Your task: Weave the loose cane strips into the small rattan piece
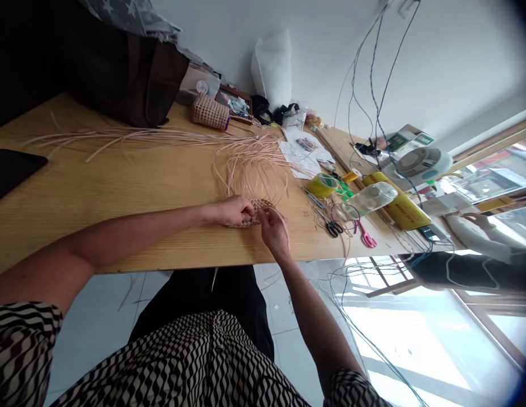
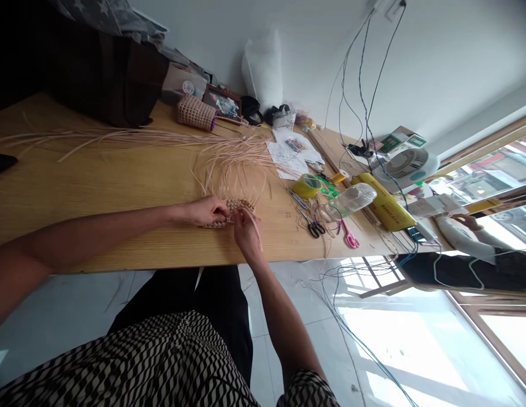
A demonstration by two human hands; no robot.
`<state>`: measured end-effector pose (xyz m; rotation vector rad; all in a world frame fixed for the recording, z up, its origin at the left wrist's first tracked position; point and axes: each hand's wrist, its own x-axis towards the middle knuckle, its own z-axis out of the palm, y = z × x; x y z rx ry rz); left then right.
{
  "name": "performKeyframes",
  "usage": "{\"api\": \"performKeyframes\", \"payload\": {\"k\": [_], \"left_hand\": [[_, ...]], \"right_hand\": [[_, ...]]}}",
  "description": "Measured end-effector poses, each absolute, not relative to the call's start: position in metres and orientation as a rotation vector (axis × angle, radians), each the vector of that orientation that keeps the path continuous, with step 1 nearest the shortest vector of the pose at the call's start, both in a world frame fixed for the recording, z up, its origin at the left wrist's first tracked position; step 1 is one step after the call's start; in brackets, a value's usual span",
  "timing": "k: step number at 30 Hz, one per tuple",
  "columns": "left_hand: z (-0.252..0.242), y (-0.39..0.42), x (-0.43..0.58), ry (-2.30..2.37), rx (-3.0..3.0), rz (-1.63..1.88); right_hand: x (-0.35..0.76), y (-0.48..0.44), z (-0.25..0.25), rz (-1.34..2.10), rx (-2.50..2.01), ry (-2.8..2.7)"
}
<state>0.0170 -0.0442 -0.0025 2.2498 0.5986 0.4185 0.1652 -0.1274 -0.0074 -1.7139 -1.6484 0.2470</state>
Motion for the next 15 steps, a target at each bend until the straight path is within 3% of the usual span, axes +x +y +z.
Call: {"api": "performKeyframes", "payload": {"k": [5,15], "left_hand": [[-0.0025,-0.0448,0.0170,0.635,2.330,0.448],[0.0028,-0.0393,0.0145,0.719,2.216,0.395]], "right_hand": [[0.1669,-0.1280,-0.0052,-0.102,-1.935,-1.677],[0.1752,-0.1328,-0.0008,-0.208,-1.819,-1.766]]}}
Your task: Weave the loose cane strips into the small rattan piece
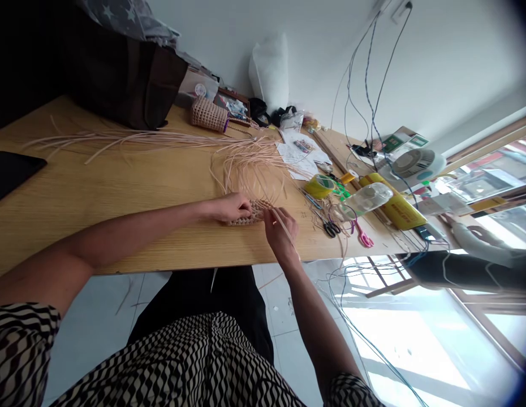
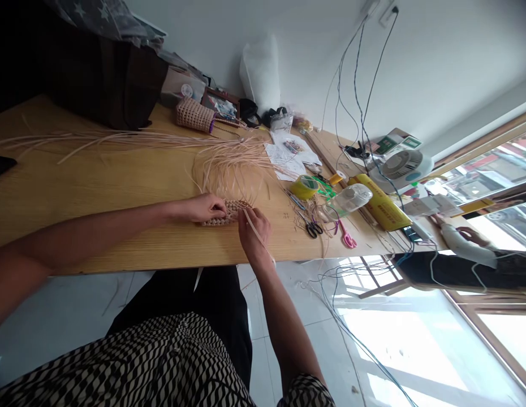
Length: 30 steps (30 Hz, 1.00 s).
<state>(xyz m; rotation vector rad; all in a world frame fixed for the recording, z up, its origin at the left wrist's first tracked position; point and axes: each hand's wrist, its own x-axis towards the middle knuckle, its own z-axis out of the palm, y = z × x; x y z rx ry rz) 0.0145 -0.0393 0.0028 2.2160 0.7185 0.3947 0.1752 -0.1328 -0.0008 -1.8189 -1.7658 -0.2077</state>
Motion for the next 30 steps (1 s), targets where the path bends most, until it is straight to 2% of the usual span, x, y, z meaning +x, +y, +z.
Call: {"api": "performKeyframes", "payload": {"k": [8,15,25,30], "left_hand": [[0.011,-0.056,0.017,0.717,2.350,0.578],[0.008,-0.064,0.018,0.678,2.495,0.472],[0.006,-0.046,0.015,0.715,2.180,0.481],[0.006,-0.051,0.021,0.763,2.079,0.562]], "right_hand": [[0.168,-0.127,0.002,-0.143,-1.760,-1.788],[0.174,-0.121,-0.012,-0.094,-1.693,-1.667],[0.187,-0.127,0.005,0.348,-1.614,-1.582],[0.182,-0.120,0.008,0.431,-1.595,-1.561]]}}
